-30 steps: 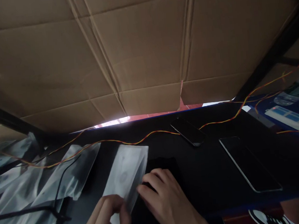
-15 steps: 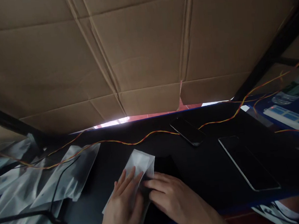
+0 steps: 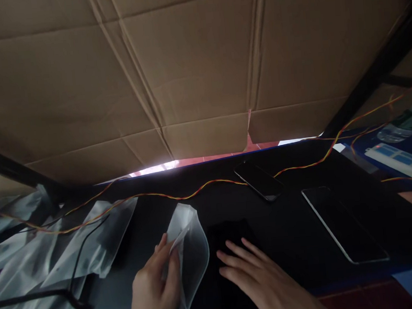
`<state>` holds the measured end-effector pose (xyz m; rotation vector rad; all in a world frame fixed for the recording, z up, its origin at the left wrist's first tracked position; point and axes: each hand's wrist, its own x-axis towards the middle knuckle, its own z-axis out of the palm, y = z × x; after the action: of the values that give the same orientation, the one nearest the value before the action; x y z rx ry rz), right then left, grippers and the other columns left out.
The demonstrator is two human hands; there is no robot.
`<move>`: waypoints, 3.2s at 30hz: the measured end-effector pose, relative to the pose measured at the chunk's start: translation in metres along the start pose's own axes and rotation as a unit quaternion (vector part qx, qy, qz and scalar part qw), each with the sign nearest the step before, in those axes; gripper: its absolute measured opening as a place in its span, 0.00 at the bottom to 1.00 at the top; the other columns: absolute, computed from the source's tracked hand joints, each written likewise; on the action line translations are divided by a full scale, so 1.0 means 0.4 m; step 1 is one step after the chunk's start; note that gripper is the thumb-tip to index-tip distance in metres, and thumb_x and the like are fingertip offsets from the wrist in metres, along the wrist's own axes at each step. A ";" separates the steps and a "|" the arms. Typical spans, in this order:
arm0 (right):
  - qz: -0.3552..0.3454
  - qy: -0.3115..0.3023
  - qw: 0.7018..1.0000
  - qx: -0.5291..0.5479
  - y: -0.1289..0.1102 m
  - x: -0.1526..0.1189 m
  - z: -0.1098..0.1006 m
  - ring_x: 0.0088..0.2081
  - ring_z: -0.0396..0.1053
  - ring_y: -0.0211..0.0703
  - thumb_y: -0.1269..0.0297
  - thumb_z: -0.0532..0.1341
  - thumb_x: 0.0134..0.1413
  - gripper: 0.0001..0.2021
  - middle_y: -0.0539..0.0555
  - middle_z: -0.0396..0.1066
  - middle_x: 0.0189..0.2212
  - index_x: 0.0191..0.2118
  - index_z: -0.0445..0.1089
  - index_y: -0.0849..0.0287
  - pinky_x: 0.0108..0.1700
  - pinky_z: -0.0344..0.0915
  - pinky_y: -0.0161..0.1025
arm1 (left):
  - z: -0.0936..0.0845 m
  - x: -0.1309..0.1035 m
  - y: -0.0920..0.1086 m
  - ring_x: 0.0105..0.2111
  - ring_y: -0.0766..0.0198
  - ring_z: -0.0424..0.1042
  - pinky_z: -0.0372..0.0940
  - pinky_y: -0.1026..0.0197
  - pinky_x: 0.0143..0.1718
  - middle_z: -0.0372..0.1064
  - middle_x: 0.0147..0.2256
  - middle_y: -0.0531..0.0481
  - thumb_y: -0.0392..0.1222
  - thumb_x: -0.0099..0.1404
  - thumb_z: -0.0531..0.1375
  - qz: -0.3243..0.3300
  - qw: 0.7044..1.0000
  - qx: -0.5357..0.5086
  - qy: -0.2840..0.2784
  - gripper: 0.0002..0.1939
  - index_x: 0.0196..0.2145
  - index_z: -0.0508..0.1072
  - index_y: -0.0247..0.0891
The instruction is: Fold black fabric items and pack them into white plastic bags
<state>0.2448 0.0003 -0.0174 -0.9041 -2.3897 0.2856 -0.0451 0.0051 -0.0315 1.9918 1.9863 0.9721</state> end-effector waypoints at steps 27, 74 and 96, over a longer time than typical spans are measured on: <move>0.062 0.140 0.985 -0.077 -0.083 0.042 0.159 0.53 0.82 0.55 0.70 0.60 0.70 0.16 0.51 0.86 0.51 0.58 0.78 0.56 0.60 0.78 0.49 | 0.061 -0.029 0.067 0.77 0.33 0.49 0.50 0.12 0.67 0.69 0.70 0.51 0.57 0.82 0.53 0.003 0.997 -0.055 -0.056 0.20 0.60 0.82 0.60; 0.338 0.168 0.926 0.026 0.019 0.062 0.103 0.65 0.67 0.76 0.53 0.73 0.63 0.27 0.69 0.71 0.65 0.62 0.72 0.56 0.60 0.67 0.76 | 0.088 -0.060 0.056 0.78 0.35 0.42 0.38 0.09 0.66 0.63 0.73 0.49 0.41 0.84 0.49 0.055 0.994 0.002 -0.092 0.26 0.73 0.66 0.61; 0.330 -0.013 0.941 0.079 -0.014 0.167 0.076 0.40 0.85 0.58 0.69 0.65 0.65 0.08 0.57 0.84 0.37 0.46 0.79 0.52 0.44 0.77 0.48 | 0.070 -0.086 0.067 0.78 0.46 0.47 0.40 0.25 0.74 0.60 0.74 0.57 0.41 0.84 0.49 0.038 0.991 -0.117 -0.056 0.28 0.75 0.61 0.65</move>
<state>0.1833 0.0402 -0.0116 -1.6051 -1.9737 0.7305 -0.0041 -0.0210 -0.0495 1.9578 1.6663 1.0314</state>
